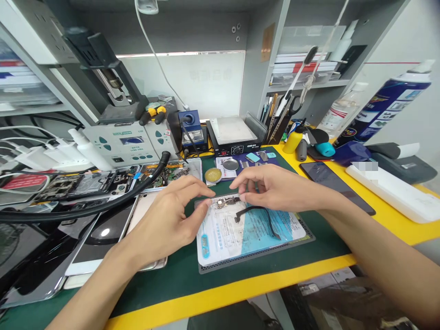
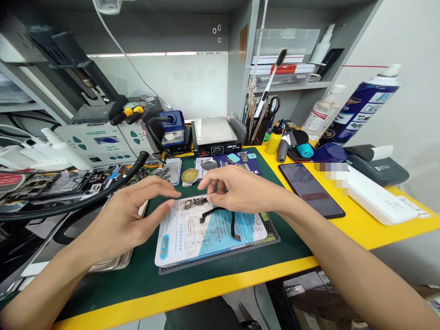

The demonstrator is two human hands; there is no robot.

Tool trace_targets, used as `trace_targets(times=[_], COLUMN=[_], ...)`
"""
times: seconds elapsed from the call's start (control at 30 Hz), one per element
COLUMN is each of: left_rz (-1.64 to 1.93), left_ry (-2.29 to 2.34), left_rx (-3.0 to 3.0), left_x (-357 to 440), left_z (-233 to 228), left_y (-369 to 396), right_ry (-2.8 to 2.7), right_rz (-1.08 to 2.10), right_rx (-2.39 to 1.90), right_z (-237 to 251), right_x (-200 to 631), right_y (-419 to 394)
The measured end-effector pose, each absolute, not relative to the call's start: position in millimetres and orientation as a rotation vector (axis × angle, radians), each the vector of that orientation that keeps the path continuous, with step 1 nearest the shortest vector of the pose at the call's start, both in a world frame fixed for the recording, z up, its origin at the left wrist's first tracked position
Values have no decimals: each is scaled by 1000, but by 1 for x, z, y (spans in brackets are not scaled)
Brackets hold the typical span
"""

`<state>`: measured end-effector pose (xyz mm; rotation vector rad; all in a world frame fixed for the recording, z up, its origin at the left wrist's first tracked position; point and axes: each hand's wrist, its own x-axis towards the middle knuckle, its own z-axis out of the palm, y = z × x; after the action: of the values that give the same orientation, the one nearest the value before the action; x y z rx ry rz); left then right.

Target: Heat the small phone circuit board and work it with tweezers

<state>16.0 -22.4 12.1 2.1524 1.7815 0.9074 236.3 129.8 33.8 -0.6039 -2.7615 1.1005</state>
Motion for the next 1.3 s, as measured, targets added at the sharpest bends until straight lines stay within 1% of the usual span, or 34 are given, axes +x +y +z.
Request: trace_targets(times=[0.27,0.4,0.63,0.9,1.3], left_rz=[722,685,722,713,812], left_ry=[1708,1685,1685,1680,1697], left_rx=[2365,2393,2402,2414,2426], left_x=[12,14,12,11,14], left_z=[12,11,9,8,6], left_y=[-32,-33,-33,-34,-34], right_ry=[-2733,-2725,-2739,-2948,-2924], right_rz=[1106,1128,1219,1141,1202], right_rx=[-604,-604,-597,-677,-646], right_z=[32,32,42,60,52], right_x=[237,237,242,255,250], right_y=[132,132,132,134,132])
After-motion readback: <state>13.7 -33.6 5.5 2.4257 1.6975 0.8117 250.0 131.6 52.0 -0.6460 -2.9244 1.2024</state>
